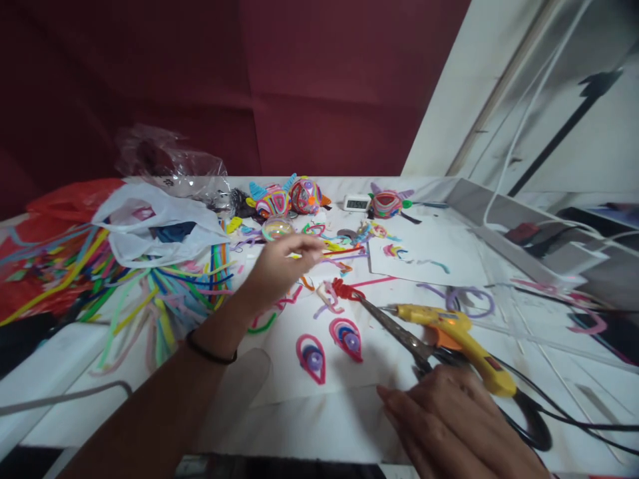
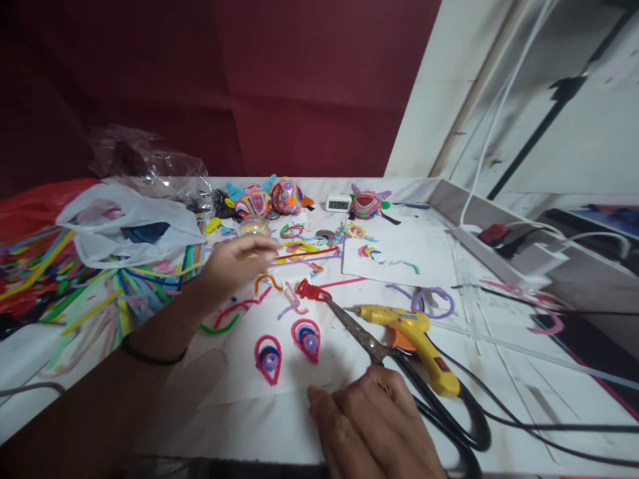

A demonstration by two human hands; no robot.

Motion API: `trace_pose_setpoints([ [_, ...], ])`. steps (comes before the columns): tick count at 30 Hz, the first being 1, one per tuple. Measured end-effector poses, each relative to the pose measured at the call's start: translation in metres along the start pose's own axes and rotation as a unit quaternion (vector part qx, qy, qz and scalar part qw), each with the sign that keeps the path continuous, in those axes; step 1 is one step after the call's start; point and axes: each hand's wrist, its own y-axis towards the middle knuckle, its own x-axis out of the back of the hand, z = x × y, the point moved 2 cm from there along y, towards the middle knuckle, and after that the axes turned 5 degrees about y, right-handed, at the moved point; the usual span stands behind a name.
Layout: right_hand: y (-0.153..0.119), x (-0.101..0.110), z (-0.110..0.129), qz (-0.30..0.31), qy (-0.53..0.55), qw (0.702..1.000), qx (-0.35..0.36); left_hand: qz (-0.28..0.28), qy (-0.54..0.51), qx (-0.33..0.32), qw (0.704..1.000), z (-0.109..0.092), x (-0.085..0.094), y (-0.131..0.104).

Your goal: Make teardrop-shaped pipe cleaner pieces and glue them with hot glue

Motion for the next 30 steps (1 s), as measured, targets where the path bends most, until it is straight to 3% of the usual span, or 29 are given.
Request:
trace_pose_setpoints([
  [2, 0.000, 0.007, -0.004, 0.028, -0.005, 0.999, 0.016, 0.103, 0.191, -0.091, 0.972, 0.005, -0.007, -0.003],
  [3, -0.002, 0.011, -0.005, 0.040, -0.006, 0.999, 0.018, 0.100, 0.223, -0.097, 0.965, 0.010, -0.008, -0.004],
  [5, -0.005, 0.016, -0.008, 0.052, -0.008, 0.999, 0.007, 0.098, 0.255, -0.102, 0.957, 0.022, -0.010, -0.006],
  [12, -0.007, 0.014, -0.010, 0.075, 0.023, 0.997, -0.013, 0.203, 0.262, -0.153, 0.931, 0.051, -0.034, -0.012],
  [16, 0.002, 0.020, -0.011, 0.066, 0.039, 0.997, -0.014, 0.165, 0.261, -0.165, 0.937, 0.047, -0.031, -0.006],
  [21, 0.027, 0.021, -0.027, 0.083, 0.061, 0.993, -0.063, 0.082, 0.256, -0.162, 0.949, 0.036, -0.007, 0.006],
  [25, 0.065, -0.004, -0.049, 0.094, 0.062, 0.992, -0.065, 0.037, 0.262, -0.175, 0.948, 0.027, 0.002, 0.007],
  [30, 0.110, -0.053, -0.074, 0.182, 0.032, 0.982, -0.047, 0.017, 0.286, -0.201, 0.937, 0.020, 0.001, 0.002],
])
